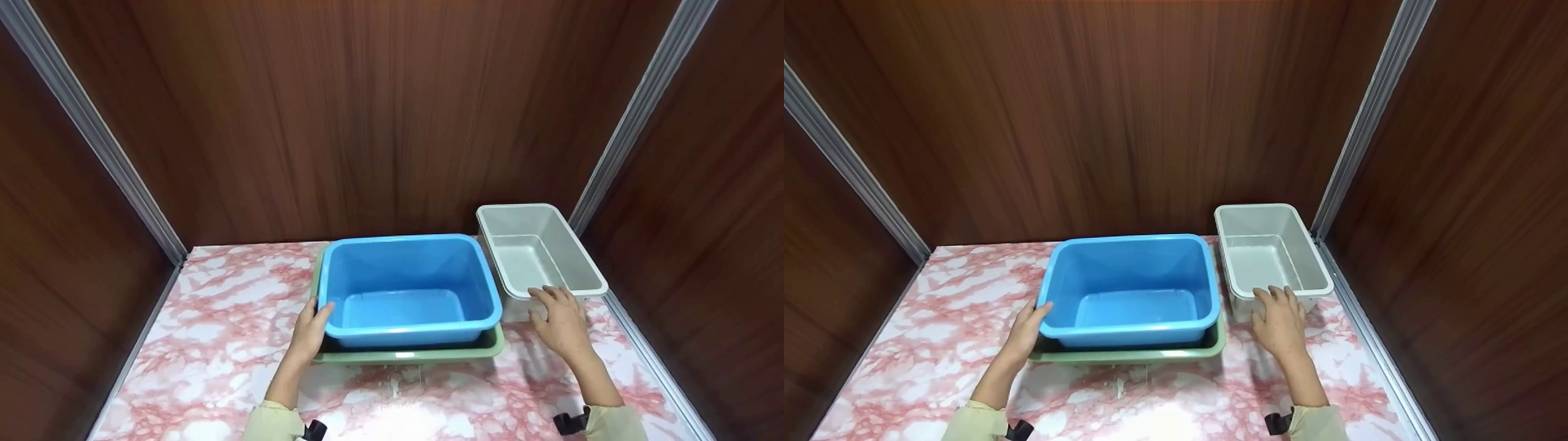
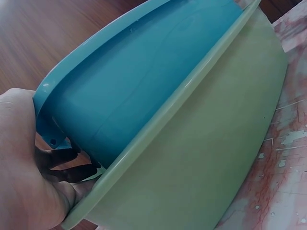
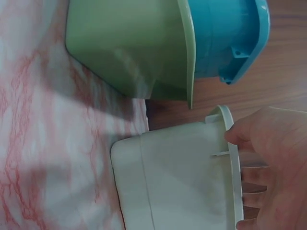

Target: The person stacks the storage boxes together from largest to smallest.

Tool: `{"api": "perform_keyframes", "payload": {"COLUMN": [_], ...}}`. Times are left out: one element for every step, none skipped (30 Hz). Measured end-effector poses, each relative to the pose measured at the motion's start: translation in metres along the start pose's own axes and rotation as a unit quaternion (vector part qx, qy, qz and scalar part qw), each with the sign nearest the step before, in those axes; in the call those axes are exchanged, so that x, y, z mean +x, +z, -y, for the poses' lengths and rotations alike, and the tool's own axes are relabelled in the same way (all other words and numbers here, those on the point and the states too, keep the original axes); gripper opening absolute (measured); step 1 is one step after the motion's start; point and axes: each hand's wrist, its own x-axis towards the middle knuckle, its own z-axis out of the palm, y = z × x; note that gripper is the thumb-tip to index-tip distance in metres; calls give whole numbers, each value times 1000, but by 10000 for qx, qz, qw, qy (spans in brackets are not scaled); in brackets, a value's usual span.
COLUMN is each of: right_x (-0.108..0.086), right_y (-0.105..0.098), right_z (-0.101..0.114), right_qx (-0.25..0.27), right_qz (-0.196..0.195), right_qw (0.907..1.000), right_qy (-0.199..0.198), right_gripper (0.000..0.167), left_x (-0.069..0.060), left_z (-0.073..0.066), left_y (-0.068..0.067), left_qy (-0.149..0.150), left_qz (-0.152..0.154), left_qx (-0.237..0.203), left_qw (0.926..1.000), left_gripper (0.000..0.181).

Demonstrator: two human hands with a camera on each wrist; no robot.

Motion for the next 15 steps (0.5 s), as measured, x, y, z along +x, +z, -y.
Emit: {"api": "perform_keyframes", "payload": {"right_x": [0, -1, -1, -2, -2, -3, -3, -3, -2, -2, -2, -2, -2, -3, -3], "right_y": [1, 1, 2, 2, 2, 2, 2, 2, 1, 2, 2, 2, 3, 4, 4], "right_z": [0, -1, -1, -2, -4, -5, -5, -6, -6, -6, -6, -6, -5, -5, -4], "right_qx": [66, 123, 170, 208, 242, 288, 326, 357, 393, 434, 479, 517, 554, 583, 598], "right_qz": [43, 73, 77, 59, 17, -42, -107, -174, -217, -234, -228, -209, -186, -173, -178], "right_qw": [10000, 9999, 9998, 9997, 9997, 9995, 9994, 9992, 9990, 9988, 9986, 9984, 9982, 9981, 9980], "right_qy": [24, 41, 54, 66, 72, 79, 76, 73, 77, 81, 83, 88, 93, 109, 123], "right_gripper": [41, 41, 42, 42, 42, 42, 42, 42, 42, 42, 42, 42, 42, 43, 43], "left_x": [0, -1, -1, -1, -1, -1, -1, 0, 0, 0, 0, 0, 0, 0, -1], "left_z": [0, 1, 1, 1, 2, 2, 2, 2, 2, 1, 1, 1, 1, 0, 0], "left_y": [0, -1, 0, 0, 1, 2, 3, 3, 4, 4, 4, 3, 3, 2, 2], "left_qy": [-13, -31, -76, -97, -90, -94, -91, -96, -93, -87, -78, -90, -86, -84, -75], "left_qz": [-17, -37, -51, -47, -38, -30, -15, -8, 6, 5, -7, -20, -26, -25, -10], "left_qx": [2, 2, -23, -33, 1, 20, 30, 35, 32, 33, 28, -15, -38, -42, -46], "left_qw": [10000, 10000, 10000, 9999, 10000, 9999, 10000, 9999, 10000, 10000, 10000, 10000, 10000, 10000, 10000], "left_gripper": [56, 56, 55, 55, 55, 55, 56, 56, 56, 57, 57, 57, 57, 57, 57]}}
